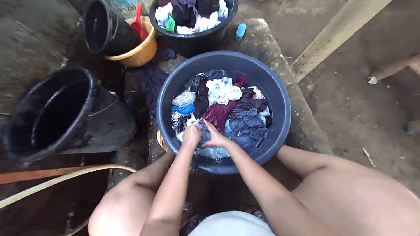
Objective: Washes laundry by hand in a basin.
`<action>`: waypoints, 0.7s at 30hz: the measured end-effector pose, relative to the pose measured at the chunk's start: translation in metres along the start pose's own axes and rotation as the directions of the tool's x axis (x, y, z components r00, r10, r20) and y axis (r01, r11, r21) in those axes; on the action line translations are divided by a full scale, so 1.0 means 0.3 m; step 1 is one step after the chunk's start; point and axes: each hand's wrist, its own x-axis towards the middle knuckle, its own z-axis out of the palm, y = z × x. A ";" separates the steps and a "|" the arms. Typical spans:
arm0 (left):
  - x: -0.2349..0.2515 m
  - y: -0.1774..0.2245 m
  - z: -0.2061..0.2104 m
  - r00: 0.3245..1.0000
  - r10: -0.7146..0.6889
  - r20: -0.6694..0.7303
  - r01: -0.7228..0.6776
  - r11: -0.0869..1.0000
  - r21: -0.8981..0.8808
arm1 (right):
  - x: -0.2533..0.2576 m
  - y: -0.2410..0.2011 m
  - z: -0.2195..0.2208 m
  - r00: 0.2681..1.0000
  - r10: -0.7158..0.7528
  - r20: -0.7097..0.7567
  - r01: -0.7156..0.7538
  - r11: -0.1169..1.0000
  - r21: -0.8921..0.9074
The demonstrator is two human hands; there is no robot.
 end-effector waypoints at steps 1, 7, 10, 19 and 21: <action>-0.059 0.050 -0.058 0.995 0.070 -0.070 -0.074 0.996 -0.049 | -0.003 -0.025 0.033 0.992 -0.075 -0.099 0.080 0.996 0.045; -0.433 0.131 -0.348 0.717 0.312 -0.623 -0.500 0.853 -0.148 | -0.010 -0.089 0.046 0.983 -0.060 -0.171 0.043 0.994 -0.101; -0.400 0.002 -0.375 0.674 0.145 -0.725 -0.484 0.828 -0.285 | -0.017 -0.189 -0.060 0.989 0.150 0.014 -0.148 0.985 -0.093; -0.211 -0.118 0.050 0.980 0.064 0.187 0.190 -0.043 -0.981 | -0.184 -0.540 -0.016 0.959 -0.182 0.217 0.258 0.879 -0.400; -0.250 -0.069 0.065 0.986 0.080 0.149 0.168 -0.378 -0.911 | -0.226 -0.560 0.004 0.908 -0.249 0.337 0.370 0.854 -0.365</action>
